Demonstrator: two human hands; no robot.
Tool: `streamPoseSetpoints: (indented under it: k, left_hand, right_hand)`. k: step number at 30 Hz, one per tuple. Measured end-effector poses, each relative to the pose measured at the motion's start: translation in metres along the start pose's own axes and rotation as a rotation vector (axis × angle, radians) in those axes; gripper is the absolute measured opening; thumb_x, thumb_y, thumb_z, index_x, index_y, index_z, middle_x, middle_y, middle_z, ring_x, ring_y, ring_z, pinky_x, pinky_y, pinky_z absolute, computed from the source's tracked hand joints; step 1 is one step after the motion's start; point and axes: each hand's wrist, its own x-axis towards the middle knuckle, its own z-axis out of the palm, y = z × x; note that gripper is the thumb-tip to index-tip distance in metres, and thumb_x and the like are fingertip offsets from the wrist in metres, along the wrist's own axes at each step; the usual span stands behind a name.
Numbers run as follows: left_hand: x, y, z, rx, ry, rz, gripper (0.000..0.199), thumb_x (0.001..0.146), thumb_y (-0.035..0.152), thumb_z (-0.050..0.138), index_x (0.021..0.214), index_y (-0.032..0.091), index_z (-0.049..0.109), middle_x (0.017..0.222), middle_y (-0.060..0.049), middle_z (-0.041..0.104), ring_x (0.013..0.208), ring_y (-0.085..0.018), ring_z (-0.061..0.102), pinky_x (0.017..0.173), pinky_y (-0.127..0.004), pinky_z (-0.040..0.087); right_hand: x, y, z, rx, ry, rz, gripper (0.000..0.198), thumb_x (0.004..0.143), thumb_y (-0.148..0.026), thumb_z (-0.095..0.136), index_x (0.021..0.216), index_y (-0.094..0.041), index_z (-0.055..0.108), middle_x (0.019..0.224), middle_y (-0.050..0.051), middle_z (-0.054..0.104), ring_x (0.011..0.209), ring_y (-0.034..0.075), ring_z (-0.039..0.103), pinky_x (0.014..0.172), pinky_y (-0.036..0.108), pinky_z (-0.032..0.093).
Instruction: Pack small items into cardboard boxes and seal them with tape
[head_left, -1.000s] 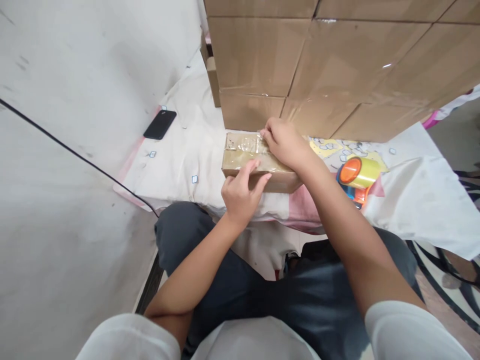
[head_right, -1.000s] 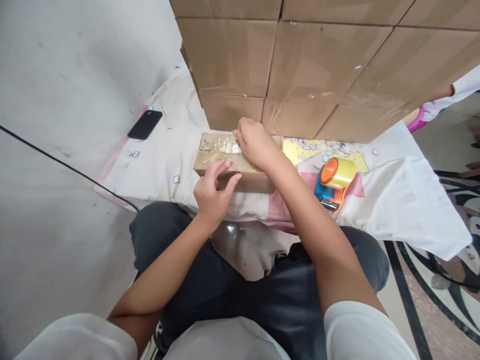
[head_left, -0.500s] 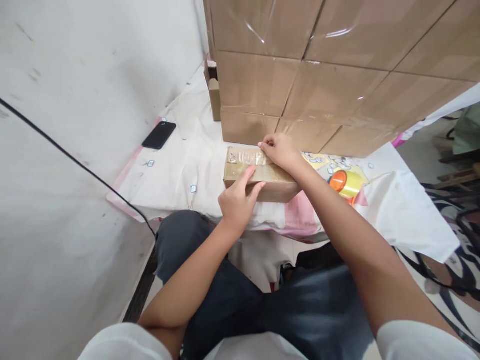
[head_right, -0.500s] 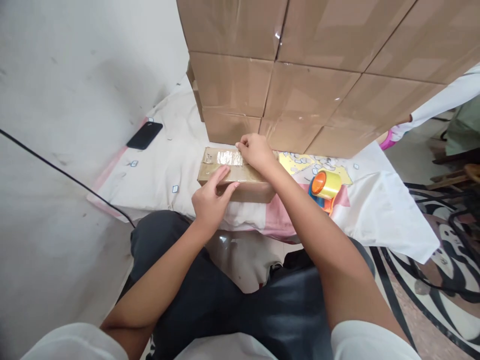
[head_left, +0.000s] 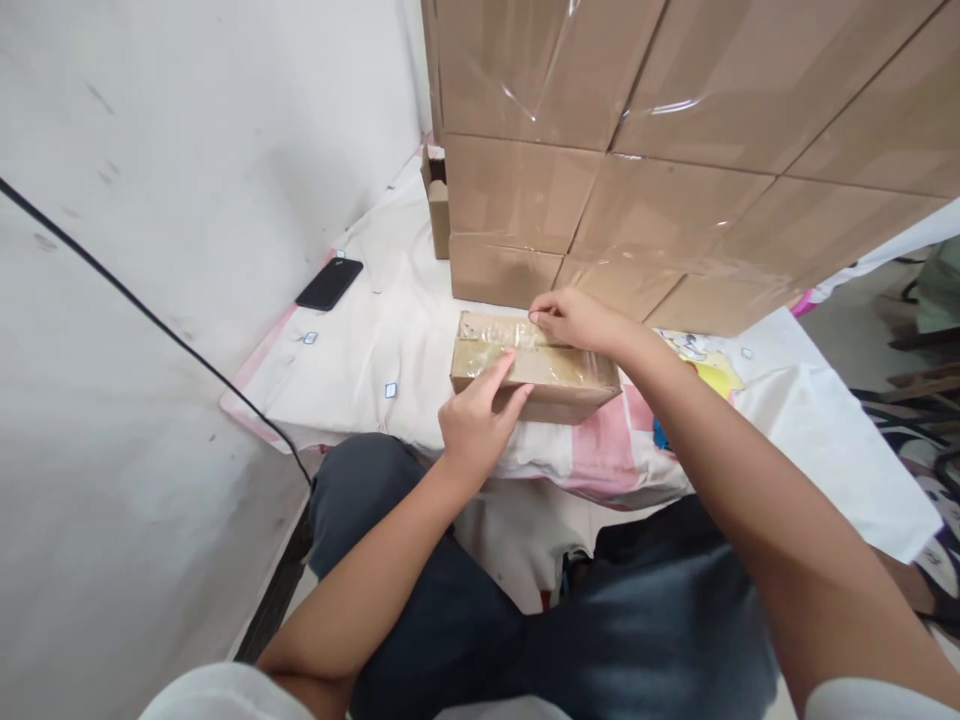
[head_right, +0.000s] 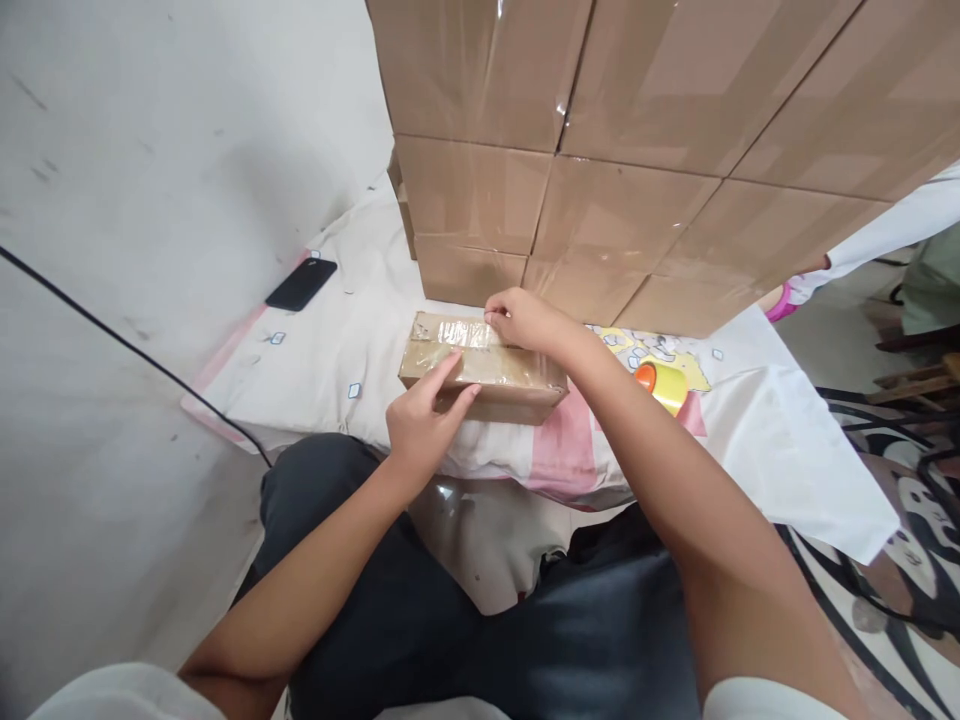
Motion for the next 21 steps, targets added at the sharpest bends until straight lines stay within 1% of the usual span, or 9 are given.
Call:
streamPoseSetpoints:
  k: [2,5,7,9,11,12,14,16,21]
  left_hand:
    - [0.001,-0.002,0.0,0.0,-0.001,0.021,0.042,0.091,0.036,0.069,0.132,0.03,0.064,0.127,-0.006,0.072,0.111,-0.024,0.073,0.089,-0.036,0.061]
    - [0.002,-0.005,-0.001,-0.057,-0.047,0.096,0.032,0.093,0.033,0.067,0.125,0.029,0.069,0.133,-0.006,0.069,0.113,-0.024,0.072,0.09,-0.035,0.062]
    - [0.002,-0.007,-0.001,-0.087,-0.084,0.125,0.025,0.095,0.031,0.065,0.118,0.027,0.072,0.137,-0.007,0.066,0.114,-0.024,0.071,0.092,-0.037,0.062]
    - [0.002,-0.009,0.001,-0.086,-0.086,0.132,0.023,0.096,0.03,0.064,0.116,0.026,0.073,0.141,-0.008,0.063,0.117,-0.025,0.07,0.093,-0.038,0.062]
    - [0.001,-0.011,0.003,-0.071,-0.065,0.165,0.023,0.096,0.029,0.063,0.117,0.024,0.073,0.142,-0.009,0.062,0.12,-0.025,0.068,0.096,-0.04,0.062]
    - [0.001,-0.012,0.005,-0.065,-0.052,0.197,0.023,0.097,0.028,0.062,0.117,0.023,0.073,0.141,-0.01,0.063,0.12,-0.024,0.068,0.098,-0.04,0.061]
    - [0.001,-0.015,0.009,-0.065,-0.03,0.263,0.023,0.098,0.025,0.061,0.117,0.02,0.073,0.135,-0.01,0.067,0.119,-0.023,0.068,0.101,-0.04,0.059]
    - [0.002,-0.018,0.013,-0.083,-0.012,0.318,0.023,0.097,0.021,0.061,0.117,0.019,0.072,0.128,-0.01,0.071,0.115,-0.021,0.07,0.101,-0.038,0.059]
    - [0.001,-0.021,0.015,-0.059,0.007,0.551,0.033,0.093,0.005,0.06,0.12,0.019,0.071,0.127,-0.012,0.072,0.111,-0.02,0.073,0.095,-0.032,0.06]
  right_hand:
    - [0.003,0.0,-0.008,0.099,-0.092,0.057,0.021,0.089,-0.028,0.053,0.076,-0.02,0.067,0.072,0.003,0.065,0.066,0.016,0.055,0.065,0.03,0.041]
    - [-0.01,0.005,-0.016,0.068,-0.061,0.119,0.02,0.086,-0.032,0.059,0.075,-0.021,0.072,0.074,0.005,0.07,0.067,0.019,0.059,0.065,0.033,0.043]
    - [-0.041,0.019,-0.012,0.021,0.046,0.146,0.02,0.086,-0.036,0.062,0.088,-0.022,0.076,0.09,0.008,0.075,0.077,0.024,0.065,0.074,0.038,0.049]
    - [-0.086,0.041,0.001,0.061,0.187,0.168,0.036,0.088,-0.044,0.062,0.117,-0.025,0.073,0.117,0.011,0.073,0.1,0.031,0.068,0.09,0.046,0.051]
    - [-0.13,0.064,0.022,0.273,0.312,0.177,0.064,0.092,-0.055,0.057,0.15,-0.03,0.046,0.146,0.011,0.057,0.128,0.033,0.058,0.103,0.051,0.05]
    - [-0.146,0.073,0.034,0.386,0.275,0.129,0.079,0.091,-0.059,0.057,0.16,-0.034,0.026,0.158,0.01,0.044,0.142,0.033,0.047,0.11,0.053,0.046]
    - [-0.161,0.086,0.057,0.477,0.186,0.026,0.117,0.077,-0.064,0.074,0.163,-0.036,-0.002,0.171,0.006,0.014,0.156,0.035,0.02,0.121,0.057,0.033]
    - [-0.154,0.089,0.075,0.54,0.215,-0.04,0.138,0.067,-0.062,0.083,0.16,-0.036,-0.016,0.172,0.005,-0.001,0.158,0.035,0.012,0.126,0.057,0.023]
    - [-0.14,0.082,0.078,0.672,0.36,-0.089,0.142,0.064,-0.055,0.088,0.162,-0.032,-0.012,0.167,0.013,0.019,0.151,0.034,0.033,0.124,0.053,0.031]
